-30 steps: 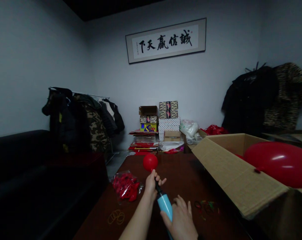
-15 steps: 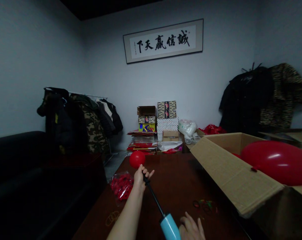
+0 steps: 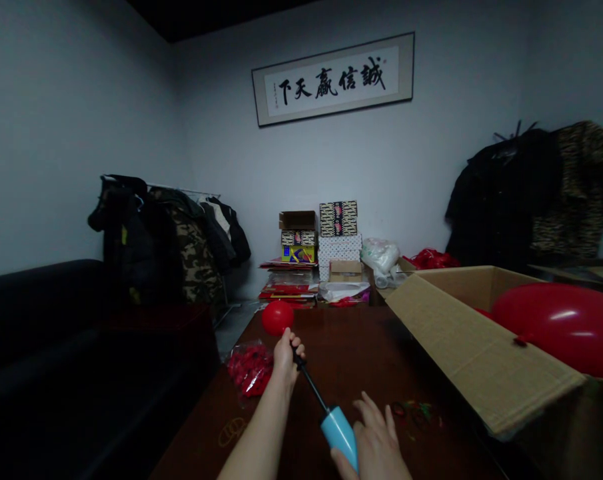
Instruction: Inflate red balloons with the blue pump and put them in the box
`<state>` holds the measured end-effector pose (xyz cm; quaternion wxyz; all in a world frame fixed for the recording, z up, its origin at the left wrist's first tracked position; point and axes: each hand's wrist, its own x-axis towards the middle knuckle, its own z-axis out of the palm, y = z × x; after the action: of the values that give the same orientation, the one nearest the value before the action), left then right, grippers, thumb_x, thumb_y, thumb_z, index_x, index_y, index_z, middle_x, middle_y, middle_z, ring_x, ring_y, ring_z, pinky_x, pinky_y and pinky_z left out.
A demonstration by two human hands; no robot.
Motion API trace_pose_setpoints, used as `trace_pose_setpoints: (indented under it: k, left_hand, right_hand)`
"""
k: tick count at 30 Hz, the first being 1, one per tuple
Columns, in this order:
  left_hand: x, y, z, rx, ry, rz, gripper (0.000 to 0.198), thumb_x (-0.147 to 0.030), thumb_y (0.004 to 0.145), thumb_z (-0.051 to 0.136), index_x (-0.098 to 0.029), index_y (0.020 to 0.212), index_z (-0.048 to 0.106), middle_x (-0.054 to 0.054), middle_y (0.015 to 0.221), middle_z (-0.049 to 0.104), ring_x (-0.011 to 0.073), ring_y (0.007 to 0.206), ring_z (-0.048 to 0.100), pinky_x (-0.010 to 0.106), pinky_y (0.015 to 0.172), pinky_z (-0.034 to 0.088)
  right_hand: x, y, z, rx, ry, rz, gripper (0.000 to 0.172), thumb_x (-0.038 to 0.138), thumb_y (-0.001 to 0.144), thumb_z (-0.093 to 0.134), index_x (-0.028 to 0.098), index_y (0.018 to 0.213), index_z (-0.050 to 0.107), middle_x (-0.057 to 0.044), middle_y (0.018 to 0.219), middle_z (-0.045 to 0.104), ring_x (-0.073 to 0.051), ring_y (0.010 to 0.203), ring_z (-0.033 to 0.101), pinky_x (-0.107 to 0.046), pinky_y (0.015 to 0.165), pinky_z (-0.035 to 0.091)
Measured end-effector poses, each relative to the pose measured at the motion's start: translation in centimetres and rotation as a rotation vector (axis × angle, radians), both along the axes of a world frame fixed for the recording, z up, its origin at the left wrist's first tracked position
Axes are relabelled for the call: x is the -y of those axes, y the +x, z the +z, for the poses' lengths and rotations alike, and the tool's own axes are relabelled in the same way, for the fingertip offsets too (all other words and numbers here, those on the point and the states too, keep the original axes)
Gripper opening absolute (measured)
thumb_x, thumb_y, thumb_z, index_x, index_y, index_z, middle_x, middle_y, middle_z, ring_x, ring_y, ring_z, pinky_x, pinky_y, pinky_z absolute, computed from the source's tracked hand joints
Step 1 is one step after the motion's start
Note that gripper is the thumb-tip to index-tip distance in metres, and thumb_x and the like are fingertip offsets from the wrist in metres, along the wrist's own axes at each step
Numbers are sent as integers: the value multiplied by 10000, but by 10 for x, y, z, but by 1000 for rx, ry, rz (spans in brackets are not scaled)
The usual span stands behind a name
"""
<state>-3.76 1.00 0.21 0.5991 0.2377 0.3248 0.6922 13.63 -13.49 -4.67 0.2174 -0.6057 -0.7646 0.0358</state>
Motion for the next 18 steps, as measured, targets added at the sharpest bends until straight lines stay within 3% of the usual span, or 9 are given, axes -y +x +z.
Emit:
trace_pose_setpoints:
  k: [5,9,14,18]
  left_hand:
    - [5,20,-3,-68,7,-80,387,-496,725,608,-208,682,353,-97,500,346,34,341,297,158,341,188]
    - [4,18,-3,-106,-9,-73,391,-500,723,606,-209,675,349,-97,495,343,35,340,296,160,340,170]
    - [1,4,-2,-97,17,-37,371,-472,730,606,-209,679,350,-96,499,340,34,340,287,157,335,164]
    - [-4,-8,-4,-64,14,17,361,-443,741,606,-209,674,339,-96,500,330,33,341,286,150,329,158]
  right_hand:
    - [-23,-19,26,-109,-5,26,451,454,833,382,122,961,658,-166,1296,512,-312,1314,307,-547,1096,112]
    - [-30,-31,36,-179,33,34,440,439,847,380,112,949,656,-169,1252,539,-312,1291,339,-536,1094,135]
    - [-22,-33,26,-178,41,28,390,433,820,436,134,950,650,-157,1219,563,-300,1281,358,-523,1103,111]
    - [-13,-24,0,-105,-6,12,426,475,749,524,127,954,658,-166,1238,563,-321,1293,341,-536,1106,90]
